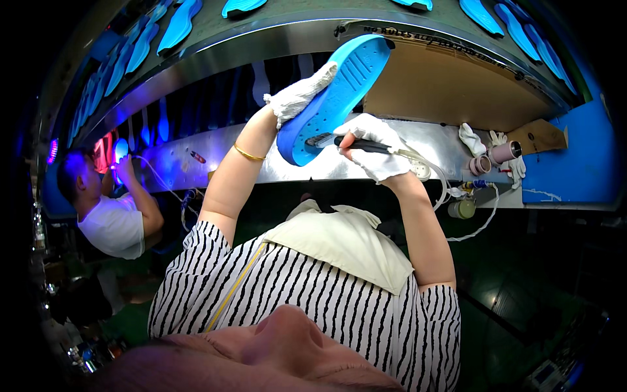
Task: The person applies adhesive to blue shoe soles using a brush-tipped tool. They hold each sole in one gloved hand, brush the liquid onto the surface, and reach for new soles from a conveyor belt.
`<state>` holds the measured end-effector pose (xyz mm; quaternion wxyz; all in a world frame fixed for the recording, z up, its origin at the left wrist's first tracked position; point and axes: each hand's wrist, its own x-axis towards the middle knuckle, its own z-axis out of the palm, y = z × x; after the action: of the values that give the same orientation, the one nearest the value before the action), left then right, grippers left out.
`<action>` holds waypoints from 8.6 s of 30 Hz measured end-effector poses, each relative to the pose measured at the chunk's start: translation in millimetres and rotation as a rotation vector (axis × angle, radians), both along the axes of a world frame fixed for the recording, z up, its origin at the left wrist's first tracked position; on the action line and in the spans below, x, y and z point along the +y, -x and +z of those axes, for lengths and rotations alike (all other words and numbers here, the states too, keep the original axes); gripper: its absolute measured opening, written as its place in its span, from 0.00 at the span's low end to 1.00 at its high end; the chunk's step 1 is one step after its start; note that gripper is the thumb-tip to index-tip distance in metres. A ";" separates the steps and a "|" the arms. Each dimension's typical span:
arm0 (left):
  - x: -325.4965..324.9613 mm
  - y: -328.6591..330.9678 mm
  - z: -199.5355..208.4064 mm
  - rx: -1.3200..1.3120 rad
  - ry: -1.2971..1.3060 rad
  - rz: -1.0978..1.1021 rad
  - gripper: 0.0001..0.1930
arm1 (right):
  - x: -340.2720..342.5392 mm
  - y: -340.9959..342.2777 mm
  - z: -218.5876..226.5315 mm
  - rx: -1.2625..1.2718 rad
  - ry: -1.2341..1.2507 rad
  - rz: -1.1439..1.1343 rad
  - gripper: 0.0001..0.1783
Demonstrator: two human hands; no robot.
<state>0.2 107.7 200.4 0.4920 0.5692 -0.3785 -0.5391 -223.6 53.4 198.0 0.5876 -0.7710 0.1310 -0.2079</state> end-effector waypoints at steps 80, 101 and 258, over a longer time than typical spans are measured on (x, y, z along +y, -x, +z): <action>40.8 86.1 -37.6 0.995 0.539 0.081 0.55 | -1.0 12.8 -5.5 -0.294 -0.034 -0.222 0.06; 24.7 55.5 -24.3 0.930 0.695 0.053 0.54 | 21.1 11.3 -15.0 -0.276 -0.044 -0.120 0.06; 13.5 -89.1 118.6 -0.299 0.995 0.837 0.19 | -26.8 93.9 0.5 -0.313 0.180 -0.563 0.10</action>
<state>89.3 121.2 318.9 0.8061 0.4416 -0.3932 0.0211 -317.5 26.6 198.5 0.4496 -0.7120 0.2282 -0.4887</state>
